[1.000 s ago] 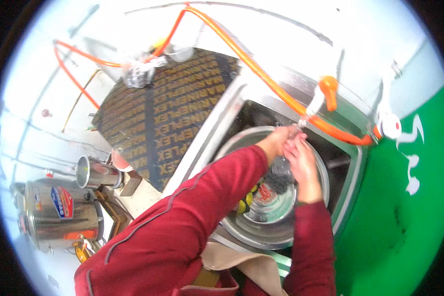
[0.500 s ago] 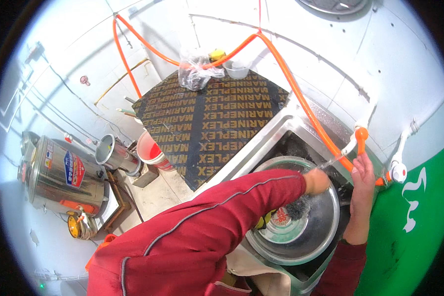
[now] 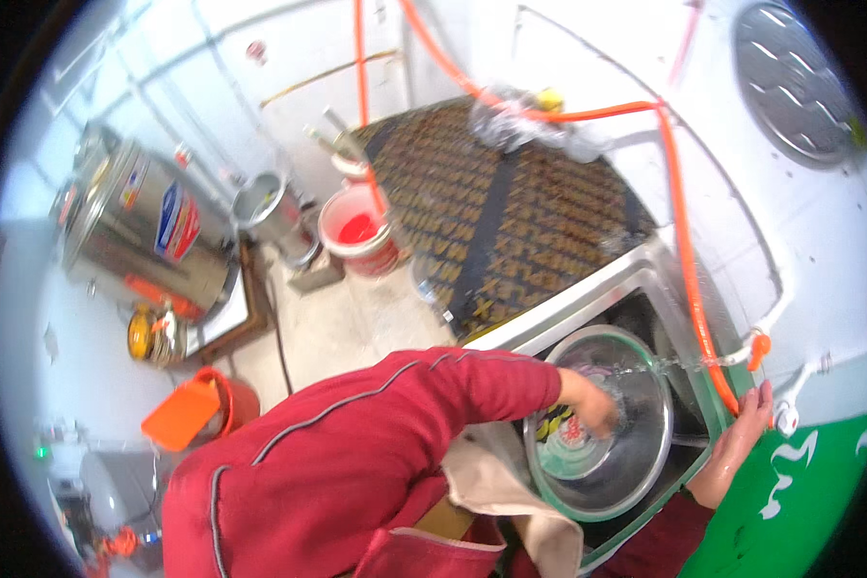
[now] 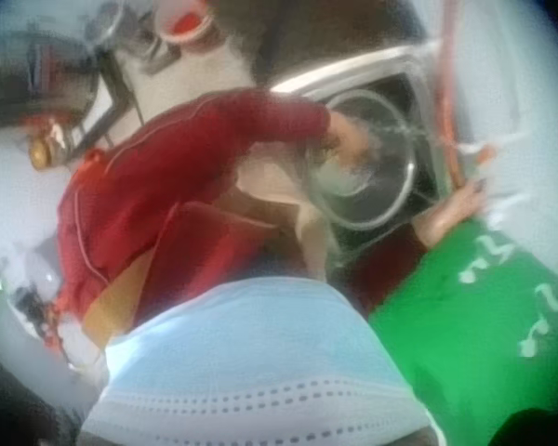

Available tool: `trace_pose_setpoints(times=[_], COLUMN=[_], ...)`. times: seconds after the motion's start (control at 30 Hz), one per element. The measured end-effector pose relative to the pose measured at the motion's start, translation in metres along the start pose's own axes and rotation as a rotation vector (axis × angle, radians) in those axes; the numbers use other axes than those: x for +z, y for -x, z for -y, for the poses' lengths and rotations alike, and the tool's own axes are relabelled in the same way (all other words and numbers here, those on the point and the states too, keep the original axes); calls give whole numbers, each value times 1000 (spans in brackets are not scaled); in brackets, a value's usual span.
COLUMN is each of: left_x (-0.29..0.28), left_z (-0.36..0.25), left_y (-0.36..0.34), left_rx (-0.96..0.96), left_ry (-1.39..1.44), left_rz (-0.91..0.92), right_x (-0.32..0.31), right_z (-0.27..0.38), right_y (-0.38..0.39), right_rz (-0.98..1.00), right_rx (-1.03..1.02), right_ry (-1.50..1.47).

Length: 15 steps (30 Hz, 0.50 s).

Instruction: The person cleans a stainless steel sink by hand using a cloth and a steel wool pad. They scrub the basin, rinse the tools, and then use a red scoop to pour water from a bucket onto the floor to rinse the area.

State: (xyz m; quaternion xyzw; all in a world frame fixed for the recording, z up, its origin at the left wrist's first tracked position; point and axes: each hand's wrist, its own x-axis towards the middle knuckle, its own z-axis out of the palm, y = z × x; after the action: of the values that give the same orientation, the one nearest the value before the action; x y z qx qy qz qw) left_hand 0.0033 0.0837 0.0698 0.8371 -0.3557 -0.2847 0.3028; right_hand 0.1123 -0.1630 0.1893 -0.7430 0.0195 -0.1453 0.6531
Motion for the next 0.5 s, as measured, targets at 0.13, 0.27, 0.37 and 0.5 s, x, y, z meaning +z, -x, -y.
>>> trace_pose_setpoints(times=[0.13,0.27,0.37,0.5], left_x=[21,28,-3,-75], left_z=[-4,-10,-34,-79], left_y=[12,19,25,38], left_rx=[-96,-102,-117,192], left_ry=[-170,-181,-334,-96], left_rz=[-29,-37,-78,-279], right_x=[27,45,32,2], right_z=[-4,17,62,151], right_y=[-3,-4,19,83], right_rz=[219,301,336,502], right_rx=[12,107,151,-95], right_ry=[219,277,252,-52])
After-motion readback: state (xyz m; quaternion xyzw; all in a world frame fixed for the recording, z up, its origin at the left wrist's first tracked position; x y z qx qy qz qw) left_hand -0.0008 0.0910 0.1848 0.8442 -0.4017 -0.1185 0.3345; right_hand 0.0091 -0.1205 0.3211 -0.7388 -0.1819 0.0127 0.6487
